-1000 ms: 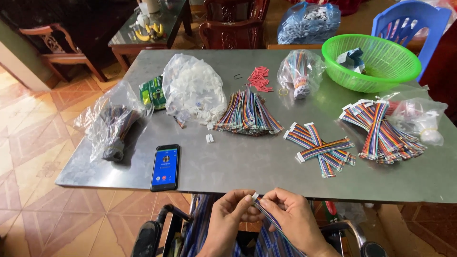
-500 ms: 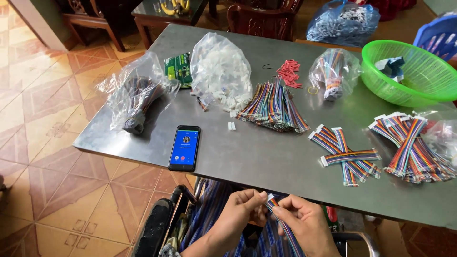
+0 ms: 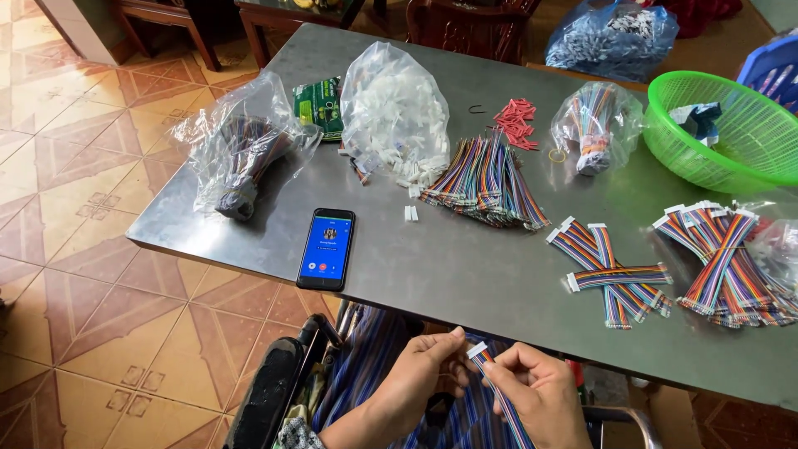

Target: Assembling electrical wire harnesses by manually inserting individual wires into plastic connector housings.

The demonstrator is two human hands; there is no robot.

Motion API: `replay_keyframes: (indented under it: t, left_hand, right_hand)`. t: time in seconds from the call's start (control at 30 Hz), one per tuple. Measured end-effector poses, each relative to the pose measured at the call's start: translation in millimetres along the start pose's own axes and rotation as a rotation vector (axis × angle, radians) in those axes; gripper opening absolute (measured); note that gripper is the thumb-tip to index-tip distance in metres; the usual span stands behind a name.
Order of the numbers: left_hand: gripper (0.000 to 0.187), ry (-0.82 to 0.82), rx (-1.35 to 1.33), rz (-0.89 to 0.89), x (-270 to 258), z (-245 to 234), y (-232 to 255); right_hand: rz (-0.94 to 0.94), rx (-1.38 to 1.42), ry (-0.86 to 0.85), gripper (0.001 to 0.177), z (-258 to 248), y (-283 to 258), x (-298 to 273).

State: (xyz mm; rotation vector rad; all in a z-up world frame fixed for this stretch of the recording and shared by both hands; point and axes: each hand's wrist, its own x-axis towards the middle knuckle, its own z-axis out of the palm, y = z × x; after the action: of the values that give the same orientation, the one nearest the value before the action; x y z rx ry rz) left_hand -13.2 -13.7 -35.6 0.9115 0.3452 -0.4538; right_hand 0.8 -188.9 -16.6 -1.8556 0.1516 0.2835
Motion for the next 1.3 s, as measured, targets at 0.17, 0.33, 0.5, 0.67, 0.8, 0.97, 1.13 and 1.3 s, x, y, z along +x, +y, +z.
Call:
replay_keyframes:
  t: [0.17,0.33,0.5,0.67,0.8,0.97,1.13,1.3]
  left_hand:
    - [0.047,0.087,0.019,-0.037,-8,9,11]
    - [0.034,0.039,0.117,0.098,-4,3,1]
    - [0.037,0.001,0.051,0.201,-7,4,-4]
    - [0.032,0.089,-0.059,-0.035,-10,8,5]
    - [0.031,0.127,-0.084,-0.041,-12,10,9]
    - [0.038,0.112,-0.036,-0.07,-16,11,10]
    - [0.037,0.154,-0.01,-0.092,-10,9,3]
    - [0.042,0.173,0.004,-0.117,-13,12,6]
  right_hand:
    - [0.027,-0.097,0.008,0.025,1,-9,-5]
    - [-0.074,-0.043,-0.006,0.025,3,4,-2]
    - [-0.071,-0.047,0.015,0.026,6,3,-4]
    - [-0.075,0.027,-0.027,0.021,7,-2,-3]
    - [-0.119,-0.003,-0.023,0.015,8,11,1]
    - [-0.047,-0.029,-0.062,0.022,5,12,4]
    - [0.075,-0.042,-0.032,0.023,4,-8,-3]
    - [0.088,-0.032,0.002,0.028,6,-9,-3]
